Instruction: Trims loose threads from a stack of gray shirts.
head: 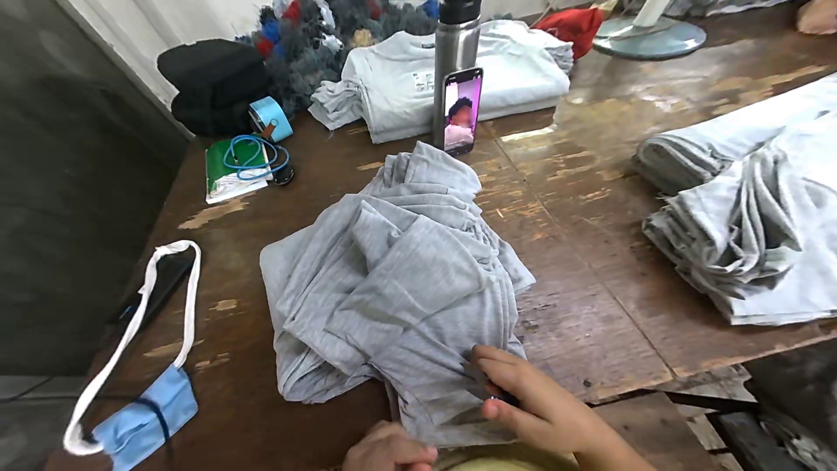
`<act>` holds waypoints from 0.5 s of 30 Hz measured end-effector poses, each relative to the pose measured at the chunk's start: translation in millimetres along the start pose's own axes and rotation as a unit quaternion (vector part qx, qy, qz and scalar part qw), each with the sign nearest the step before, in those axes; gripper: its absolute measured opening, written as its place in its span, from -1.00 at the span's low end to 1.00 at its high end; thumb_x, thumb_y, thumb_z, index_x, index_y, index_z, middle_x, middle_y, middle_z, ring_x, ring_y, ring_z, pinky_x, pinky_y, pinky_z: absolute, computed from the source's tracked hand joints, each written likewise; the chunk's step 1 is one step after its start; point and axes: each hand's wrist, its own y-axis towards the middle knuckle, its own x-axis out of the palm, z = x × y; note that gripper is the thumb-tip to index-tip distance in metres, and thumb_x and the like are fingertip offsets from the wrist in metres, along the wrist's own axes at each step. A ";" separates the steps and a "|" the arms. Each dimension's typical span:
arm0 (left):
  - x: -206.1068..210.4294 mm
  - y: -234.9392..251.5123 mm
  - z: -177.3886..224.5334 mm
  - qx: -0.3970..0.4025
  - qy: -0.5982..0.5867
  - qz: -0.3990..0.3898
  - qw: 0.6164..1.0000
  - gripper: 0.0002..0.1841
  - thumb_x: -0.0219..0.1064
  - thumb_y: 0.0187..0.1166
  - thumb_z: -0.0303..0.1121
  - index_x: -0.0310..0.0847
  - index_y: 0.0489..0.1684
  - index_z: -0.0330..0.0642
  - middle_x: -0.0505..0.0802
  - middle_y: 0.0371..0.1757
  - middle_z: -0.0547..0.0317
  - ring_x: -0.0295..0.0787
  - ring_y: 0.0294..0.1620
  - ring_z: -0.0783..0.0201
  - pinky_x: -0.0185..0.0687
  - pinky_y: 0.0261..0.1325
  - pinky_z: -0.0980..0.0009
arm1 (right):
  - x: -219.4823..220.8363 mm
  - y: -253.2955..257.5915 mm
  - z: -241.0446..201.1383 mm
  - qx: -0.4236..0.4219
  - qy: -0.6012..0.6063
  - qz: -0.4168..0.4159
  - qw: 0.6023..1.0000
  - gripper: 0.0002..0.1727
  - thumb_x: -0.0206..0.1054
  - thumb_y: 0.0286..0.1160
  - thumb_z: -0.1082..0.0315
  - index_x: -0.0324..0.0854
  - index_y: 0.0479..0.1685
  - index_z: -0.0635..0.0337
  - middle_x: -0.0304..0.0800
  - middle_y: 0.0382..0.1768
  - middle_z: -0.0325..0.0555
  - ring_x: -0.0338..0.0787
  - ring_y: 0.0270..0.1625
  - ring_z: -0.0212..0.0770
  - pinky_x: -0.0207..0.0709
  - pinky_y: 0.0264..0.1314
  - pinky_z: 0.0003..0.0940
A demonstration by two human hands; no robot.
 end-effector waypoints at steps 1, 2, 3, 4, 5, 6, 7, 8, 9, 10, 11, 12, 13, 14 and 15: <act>4.9 0.5 -1.3 0.023 0.005 -0.003 1.000 -0.76 0.30 0.71 -0.10 0.71 -0.04 -0.05 0.79 -0.27 0.30 0.74 -0.19 0.56 0.68 -0.04 0.64 | -0.5 0.2 0.0 0.000 0.006 0.002 1.000 -0.36 -0.08 0.81 -0.24 0.44 -0.45 0.14 0.45 -0.37 -0.13 0.52 -0.29 -0.33 0.43 -0.23 -0.46; 12.8 2.8 -1.8 0.043 0.040 0.009 0.998 -0.74 0.38 0.64 -0.07 0.71 -0.04 -0.05 0.81 -0.26 0.31 0.74 -0.12 0.52 0.64 0.06 0.61 | -0.8 0.3 0.2 0.001 0.013 0.004 1.000 -0.36 -0.08 0.81 -0.23 0.44 -0.44 0.15 0.45 -0.37 -0.13 0.52 -0.29 -0.34 0.43 -0.23 -0.46; 21.6 6.0 -1.6 0.052 0.100 0.023 0.993 -0.69 0.47 0.55 -0.01 0.73 -0.03 -0.03 0.83 -0.19 0.29 0.73 0.01 0.46 0.60 0.21 0.55 | -1.5 0.4 0.3 0.001 0.022 0.004 1.000 -0.36 -0.08 0.82 -0.22 0.44 -0.43 0.16 0.45 -0.37 -0.13 0.51 -0.30 -0.34 0.42 -0.24 -0.47; 31.1 9.7 -1.0 0.044 0.164 0.033 0.985 -0.64 0.53 0.46 0.02 0.77 0.02 0.00 0.83 -0.07 0.23 0.70 0.14 0.36 0.56 0.34 0.46 | -2.4 0.7 0.6 0.002 0.033 0.002 0.999 -0.36 -0.05 0.81 -0.22 0.44 -0.42 0.17 0.46 -0.37 -0.12 0.51 -0.30 -0.35 0.42 -0.24 -0.48; 40.0 13.3 -2.3 0.029 0.216 0.037 0.975 -0.63 0.57 0.42 0.01 0.81 0.07 0.04 0.82 0.06 0.12 0.68 0.24 0.23 0.54 0.40 0.35 | -3.4 0.8 1.2 0.003 0.044 -0.001 0.999 -0.38 0.00 0.80 -0.21 0.44 -0.42 0.18 0.45 -0.37 -0.13 0.49 -0.31 -0.37 0.40 -0.25 -0.50; 46.8 17.1 -6.0 0.016 0.246 0.042 0.968 -0.67 0.59 0.39 -0.10 0.86 0.06 0.03 0.82 0.14 0.01 0.69 0.26 0.12 0.56 0.39 0.27 | -4.3 1.0 2.1 0.004 0.054 -0.003 0.999 -0.40 0.09 0.76 -0.19 0.44 -0.41 0.19 0.44 -0.37 -0.14 0.48 -0.31 -0.39 0.38 -0.27 -0.53; 50.1 19.6 -12.1 0.007 0.259 0.049 0.964 -0.74 0.56 0.41 -0.21 0.89 0.02 0.02 0.82 0.13 -0.01 0.69 0.24 0.14 0.57 0.38 0.33 | -5.2 1.3 3.2 0.004 0.058 -0.005 0.998 -0.45 0.22 0.71 -0.14 0.45 -0.39 0.21 0.45 -0.36 -0.14 0.46 -0.31 -0.42 0.36 -0.27 -0.58; 50.0 20.9 -16.8 0.009 0.261 0.059 0.963 -0.83 0.49 0.47 -0.30 0.91 -0.06 0.00 0.84 0.05 0.04 0.72 0.18 0.24 0.59 0.34 0.45 | -6.7 1.6 4.5 0.004 0.057 -0.008 0.998 -0.54 0.35 0.64 -0.02 0.46 -0.35 0.23 0.47 -0.34 -0.14 0.46 -0.30 -0.45 0.36 -0.25 -0.63; 46.6 21.9 -18.5 0.019 0.252 0.067 0.965 -0.85 0.41 0.49 -0.39 0.92 -0.15 -0.05 0.86 -0.08 0.11 0.74 0.10 0.32 0.60 0.29 0.54 | -8.2 2.1 5.7 0.004 0.053 -0.007 0.999 -0.65 0.43 0.54 0.13 0.48 -0.32 0.25 0.51 -0.33 -0.12 0.48 -0.28 -0.45 0.37 -0.23 -0.66; 40.1 21.4 -17.1 0.033 0.237 0.063 0.969 -0.86 0.39 0.51 -0.43 0.91 -0.21 -0.08 0.87 -0.18 0.16 0.75 0.03 0.37 0.61 0.23 0.59 | -8.8 2.0 6.7 0.005 0.051 0.001 0.999 -0.75 0.43 0.43 0.28 0.49 -0.31 0.26 0.53 -0.34 -0.11 0.49 -0.29 -0.47 0.37 -0.23 -0.68; 31.9 19.1 -13.7 0.049 0.216 0.050 0.974 -0.88 0.40 0.52 -0.42 0.91 -0.25 -0.11 0.87 -0.25 0.20 0.76 -0.02 0.41 0.62 0.19 0.62 | -8.9 1.2 7.8 0.009 0.049 0.013 0.999 -0.83 0.39 0.35 0.38 0.50 -0.31 0.27 0.55 -0.37 -0.12 0.50 -0.29 -0.49 0.37 -0.23 -0.71; 23.0 16.1 -8.4 0.064 0.190 0.035 0.979 -0.90 0.42 0.54 -0.40 0.89 -0.26 -0.11 0.87 -0.27 0.24 0.76 -0.05 0.45 0.62 0.15 0.63 | -9.0 0.0 8.9 0.016 0.058 0.022 0.998 -0.87 0.35 0.34 0.42 0.49 -0.31 0.27 0.56 -0.37 -0.12 0.52 -0.28 -0.50 0.38 -0.21 -0.71; 13.8 12.8 -1.7 0.077 0.159 0.018 0.984 -0.93 0.44 0.54 -0.39 0.86 -0.27 -0.09 0.85 -0.29 0.27 0.76 -0.08 0.48 0.64 0.11 0.64 | -8.7 -0.9 10.2 0.024 0.067 0.031 0.997 -0.89 0.33 0.38 0.43 0.50 -0.31 0.28 0.57 -0.37 -0.12 0.54 -0.27 -0.51 0.40 -0.19 -0.70; 4.6 9.1 5.7 0.082 0.119 -0.006 0.990 -0.93 0.45 0.57 -0.36 0.83 -0.26 -0.09 0.85 -0.30 0.28 0.76 -0.10 0.50 0.66 0.08 0.63 | -8.3 -1.6 11.6 0.031 0.080 0.039 0.996 -0.87 0.33 0.48 0.40 0.51 -0.31 0.28 0.58 -0.37 -0.14 0.54 -0.27 -0.52 0.41 -0.17 -0.70; -4.1 5.2 12.3 0.080 0.078 -0.038 0.993 -0.91 0.42 0.61 -0.33 0.82 -0.24 -0.10 0.85 -0.31 0.28 0.78 -0.13 0.50 0.68 0.06 0.62 | -8.1 -2.0 13.3 0.034 0.092 0.042 0.994 -0.86 0.32 0.52 0.38 0.50 -0.30 0.27 0.56 -0.37 -0.17 0.52 -0.27 -0.54 0.39 -0.18 -0.70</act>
